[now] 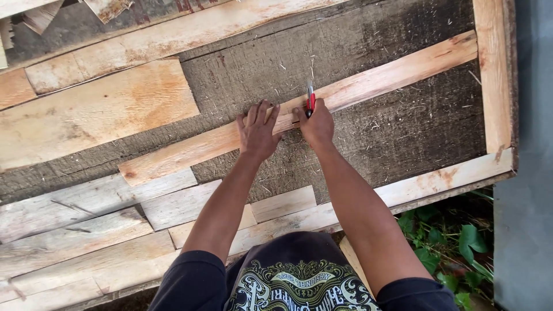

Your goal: The person uses a red utility knife to cut a long wooden plank into smaller pieces on a wooden workbench. The person repeatedly scores and snaps the wood, then trims the edges to create smaller rectangular pieces.

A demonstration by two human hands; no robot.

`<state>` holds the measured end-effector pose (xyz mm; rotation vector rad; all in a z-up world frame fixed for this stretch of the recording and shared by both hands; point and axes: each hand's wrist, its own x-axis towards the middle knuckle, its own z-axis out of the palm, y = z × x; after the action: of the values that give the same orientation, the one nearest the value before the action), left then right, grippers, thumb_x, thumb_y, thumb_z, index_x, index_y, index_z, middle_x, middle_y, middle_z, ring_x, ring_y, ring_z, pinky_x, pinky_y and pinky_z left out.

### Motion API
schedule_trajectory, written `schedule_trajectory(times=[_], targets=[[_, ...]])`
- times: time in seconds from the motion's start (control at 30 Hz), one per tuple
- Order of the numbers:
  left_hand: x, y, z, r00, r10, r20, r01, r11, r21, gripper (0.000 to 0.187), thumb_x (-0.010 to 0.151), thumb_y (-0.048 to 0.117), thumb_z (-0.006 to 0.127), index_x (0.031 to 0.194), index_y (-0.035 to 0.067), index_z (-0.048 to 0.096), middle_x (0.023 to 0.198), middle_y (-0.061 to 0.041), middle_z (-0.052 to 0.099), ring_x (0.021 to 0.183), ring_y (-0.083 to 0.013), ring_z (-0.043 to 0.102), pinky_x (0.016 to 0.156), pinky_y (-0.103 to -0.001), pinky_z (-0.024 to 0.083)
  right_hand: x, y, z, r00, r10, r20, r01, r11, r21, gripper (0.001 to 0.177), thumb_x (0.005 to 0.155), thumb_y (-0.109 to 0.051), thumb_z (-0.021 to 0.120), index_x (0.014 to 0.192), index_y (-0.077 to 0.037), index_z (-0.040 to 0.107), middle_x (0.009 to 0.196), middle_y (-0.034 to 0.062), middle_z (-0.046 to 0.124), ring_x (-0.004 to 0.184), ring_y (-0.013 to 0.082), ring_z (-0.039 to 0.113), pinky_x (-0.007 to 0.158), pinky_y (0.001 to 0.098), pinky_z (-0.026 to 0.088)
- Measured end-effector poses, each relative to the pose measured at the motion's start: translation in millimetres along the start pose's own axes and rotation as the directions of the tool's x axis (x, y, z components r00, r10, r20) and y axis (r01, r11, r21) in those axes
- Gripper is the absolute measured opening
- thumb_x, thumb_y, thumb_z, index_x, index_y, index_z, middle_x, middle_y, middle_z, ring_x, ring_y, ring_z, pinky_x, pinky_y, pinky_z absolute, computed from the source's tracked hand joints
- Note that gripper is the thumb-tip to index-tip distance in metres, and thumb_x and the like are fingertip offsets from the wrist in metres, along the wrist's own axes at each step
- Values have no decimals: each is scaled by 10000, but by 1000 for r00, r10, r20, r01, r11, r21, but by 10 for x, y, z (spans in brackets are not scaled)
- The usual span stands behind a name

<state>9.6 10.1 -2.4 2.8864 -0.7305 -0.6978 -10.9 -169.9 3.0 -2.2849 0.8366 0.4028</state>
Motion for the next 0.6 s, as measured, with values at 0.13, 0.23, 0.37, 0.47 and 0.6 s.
schedule_trajectory(times=[0.13,0.23,0.37,0.47,0.6], targets=[[79,-222,145,988,99,-119,-92,994,64,799,882,561,702,1575,327,383,1511,-11,351,1323,-254,370,986,-493,380,186,94,125,1000,12,7,-11,995,-100,482,944,-542,710,1116,-117,563,994,140,719,1019,398,722,842,555,576],[172,-231,25,978,158,-137,-145,985,98,803,821,618,723,1533,363,452,1412,0,425,1160,-264,448,870,-478,436,216,65,100,1000,13,16,-10,990,-138,489,935,-543,717,1116,-121,550,1018,154,725,1053,406,715,885,565,571],[193,-124,-216,990,140,-21,-137,984,111,780,775,561,779,1478,323,539,1283,-39,488,1073,-322,520,831,-466,491,234,85,121,998,40,47,-34,990,-139,484,935,-535,712,1125,-125,539,1064,147,721,1102,390,704,933,542,567],[256,-86,-249,993,111,26,-113,988,102,785,760,541,786,1474,315,552,1239,-56,504,1041,-358,537,811,-482,491,240,73,131,998,36,43,-29,988,-150,475,939,-540,704,1121,-134,539,1069,128,720,1110,370,705,946,533,566],[259,28,-361,995,59,85,-68,992,104,777,753,504,787,1470,304,561,1230,-65,522,1055,-393,547,820,-501,490,242,71,130,998,33,60,-22,985,-172,499,938,-566,691,1130,-131,541,1101,121,718,1139,357,697,980,529,560]])
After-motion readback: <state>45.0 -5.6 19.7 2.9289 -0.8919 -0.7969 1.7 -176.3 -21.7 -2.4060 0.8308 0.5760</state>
